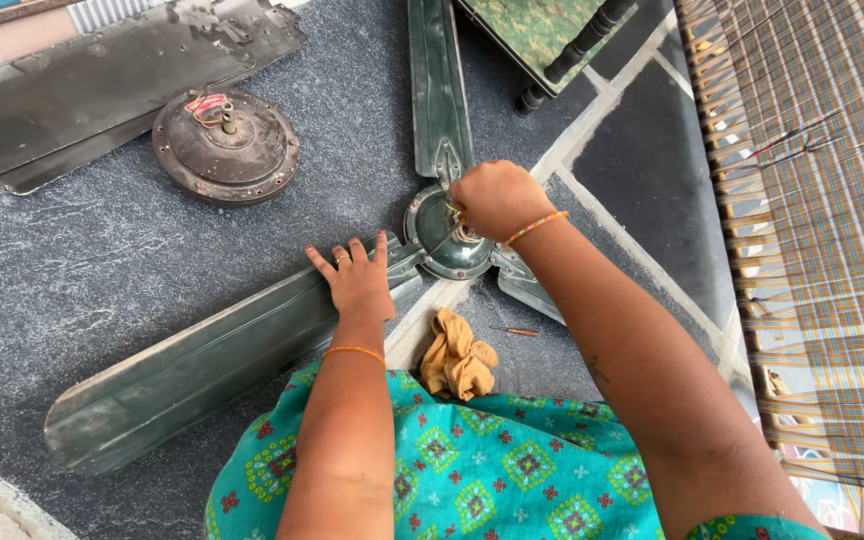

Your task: The person is repairing a ceiling fan by using a screwdriver to tighten screws on the fan blades and motor housing. They adjust the fan blades and secure the components while sitting on the floor.

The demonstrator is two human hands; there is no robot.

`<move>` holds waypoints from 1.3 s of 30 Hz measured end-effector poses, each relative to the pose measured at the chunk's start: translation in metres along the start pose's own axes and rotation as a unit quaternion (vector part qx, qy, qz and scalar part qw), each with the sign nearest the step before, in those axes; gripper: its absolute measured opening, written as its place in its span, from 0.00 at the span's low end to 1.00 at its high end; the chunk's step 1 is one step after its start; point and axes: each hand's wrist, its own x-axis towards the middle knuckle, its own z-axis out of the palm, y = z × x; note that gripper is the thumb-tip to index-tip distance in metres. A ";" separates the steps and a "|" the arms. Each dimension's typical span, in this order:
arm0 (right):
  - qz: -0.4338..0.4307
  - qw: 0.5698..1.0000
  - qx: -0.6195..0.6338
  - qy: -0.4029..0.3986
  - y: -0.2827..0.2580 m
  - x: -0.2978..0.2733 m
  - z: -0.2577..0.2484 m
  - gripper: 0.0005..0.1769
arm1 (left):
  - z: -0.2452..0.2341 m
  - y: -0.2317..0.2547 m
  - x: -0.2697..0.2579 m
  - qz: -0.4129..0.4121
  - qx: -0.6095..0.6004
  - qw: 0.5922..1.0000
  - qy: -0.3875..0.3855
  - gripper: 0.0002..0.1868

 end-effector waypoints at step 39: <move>0.029 0.998 -0.055 -0.007 0.000 -0.017 0.001 0.11 | 0.007 -0.002 0.003 0.009 0.022 1.000 0.019 0.70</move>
